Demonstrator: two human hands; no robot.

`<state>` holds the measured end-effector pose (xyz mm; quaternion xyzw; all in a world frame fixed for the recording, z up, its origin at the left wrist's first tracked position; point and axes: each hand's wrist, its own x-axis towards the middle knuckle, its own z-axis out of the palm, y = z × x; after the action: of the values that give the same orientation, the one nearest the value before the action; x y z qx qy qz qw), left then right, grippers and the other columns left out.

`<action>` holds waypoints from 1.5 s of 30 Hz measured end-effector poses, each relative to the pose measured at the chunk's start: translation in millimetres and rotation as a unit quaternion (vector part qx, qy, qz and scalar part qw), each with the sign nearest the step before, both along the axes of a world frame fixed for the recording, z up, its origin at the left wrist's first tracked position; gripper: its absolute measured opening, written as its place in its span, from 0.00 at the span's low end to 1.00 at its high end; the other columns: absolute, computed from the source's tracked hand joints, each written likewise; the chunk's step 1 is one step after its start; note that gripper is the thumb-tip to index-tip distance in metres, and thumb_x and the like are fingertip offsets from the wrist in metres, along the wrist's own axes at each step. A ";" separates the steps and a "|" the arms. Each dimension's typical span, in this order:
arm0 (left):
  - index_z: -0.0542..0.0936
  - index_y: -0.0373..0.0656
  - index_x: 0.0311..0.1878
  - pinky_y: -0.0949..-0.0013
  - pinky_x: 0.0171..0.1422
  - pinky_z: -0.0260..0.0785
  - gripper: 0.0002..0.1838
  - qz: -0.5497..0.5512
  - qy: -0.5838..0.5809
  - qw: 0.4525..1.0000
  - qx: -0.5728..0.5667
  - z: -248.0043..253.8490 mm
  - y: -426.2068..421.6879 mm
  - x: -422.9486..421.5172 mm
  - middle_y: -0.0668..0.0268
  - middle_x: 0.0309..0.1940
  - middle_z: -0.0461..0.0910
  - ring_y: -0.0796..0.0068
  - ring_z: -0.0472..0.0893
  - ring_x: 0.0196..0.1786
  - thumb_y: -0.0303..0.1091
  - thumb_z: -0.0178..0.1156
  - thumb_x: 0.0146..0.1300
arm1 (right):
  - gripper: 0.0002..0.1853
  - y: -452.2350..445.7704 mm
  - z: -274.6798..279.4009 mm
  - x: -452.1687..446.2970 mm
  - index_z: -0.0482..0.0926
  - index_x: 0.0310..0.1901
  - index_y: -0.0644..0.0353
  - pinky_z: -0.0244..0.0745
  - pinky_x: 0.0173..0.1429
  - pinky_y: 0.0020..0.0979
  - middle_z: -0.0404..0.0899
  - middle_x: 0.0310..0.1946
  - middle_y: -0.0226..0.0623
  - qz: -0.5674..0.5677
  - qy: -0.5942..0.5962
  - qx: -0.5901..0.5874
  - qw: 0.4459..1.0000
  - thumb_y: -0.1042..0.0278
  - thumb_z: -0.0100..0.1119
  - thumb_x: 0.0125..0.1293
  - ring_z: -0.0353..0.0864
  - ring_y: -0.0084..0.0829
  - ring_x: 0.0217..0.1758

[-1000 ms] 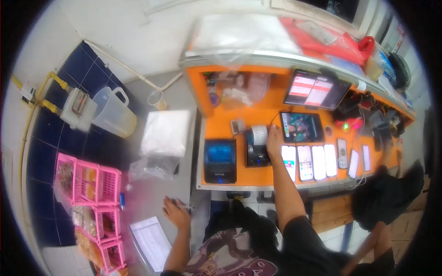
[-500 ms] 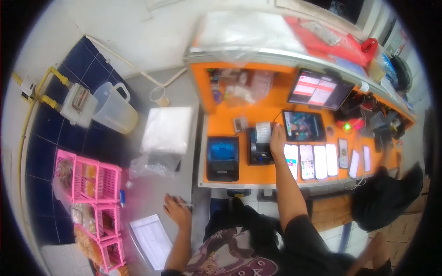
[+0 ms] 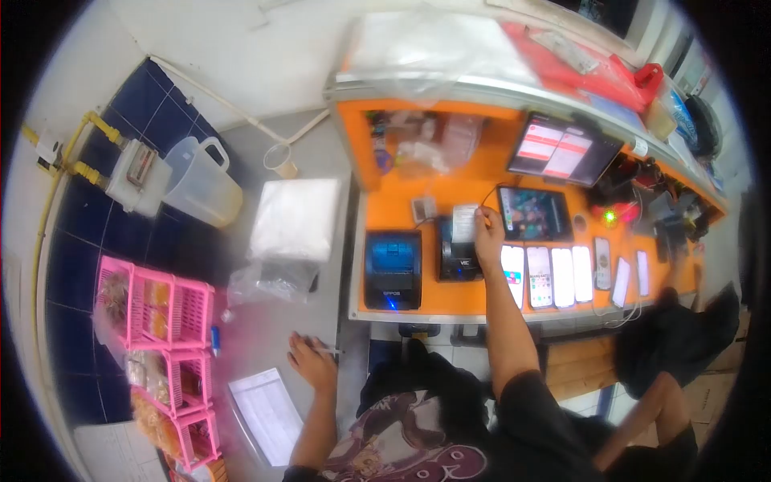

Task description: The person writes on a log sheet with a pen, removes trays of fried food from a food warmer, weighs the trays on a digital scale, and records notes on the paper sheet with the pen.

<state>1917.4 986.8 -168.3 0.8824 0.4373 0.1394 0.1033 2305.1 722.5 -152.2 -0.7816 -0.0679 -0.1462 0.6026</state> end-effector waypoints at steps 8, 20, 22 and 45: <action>0.71 0.34 0.60 0.44 0.80 0.44 0.21 0.004 -0.034 0.999 0.003 -4.4 0.8 0.4 0.49 0.70 0.70 0.52 0.61 0.77 0.42 0.47 0.76 | 0.14 0.3 6.1 -2.0 0.81 0.47 0.68 0.74 0.59 0.35 0.79 0.49 0.47 -0.003 0.014 0.014 1.000 0.62 0.58 0.74 0.79 0.39 0.52; 0.71 0.33 0.61 0.43 0.79 0.44 0.22 0.002 -0.041 0.999 0.001 -0.2 1.9 4.6 0.48 0.71 0.68 0.51 0.62 0.77 0.42 0.48 0.76 | 0.15 4.7 6.2 0.3 0.80 0.47 0.68 0.73 0.57 0.33 0.78 0.46 0.44 0.001 -0.004 0.040 0.999 0.62 0.56 0.76 0.79 0.35 0.49; 0.71 0.33 0.61 0.42 0.79 0.44 0.22 0.002 -0.036 0.999 -0.008 0.1 1.3 2.8 0.47 0.70 0.69 0.50 0.62 0.77 0.42 0.48 0.76 | 0.15 3.4 6.9 -2.1 0.80 0.48 0.68 0.73 0.57 0.33 0.78 0.46 0.44 -0.006 0.002 0.020 1.000 0.62 0.56 0.76 0.79 0.35 0.49; 0.72 0.35 0.55 0.42 0.79 0.44 0.17 -0.003 -0.046 0.999 -0.003 -2.6 2.3 2.4 0.47 0.71 0.68 0.50 0.61 0.77 0.41 0.48 0.76 | 0.15 1.3 5.9 1.3 0.79 0.46 0.68 0.74 0.56 0.35 0.79 0.46 0.47 -0.001 0.007 -0.010 1.000 0.61 0.55 0.76 0.80 0.39 0.50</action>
<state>1919.8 989.1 -170.9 0.8760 0.4302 0.1781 0.1260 2306.3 723.8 -146.2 -0.7884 -0.0647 -0.1407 0.5954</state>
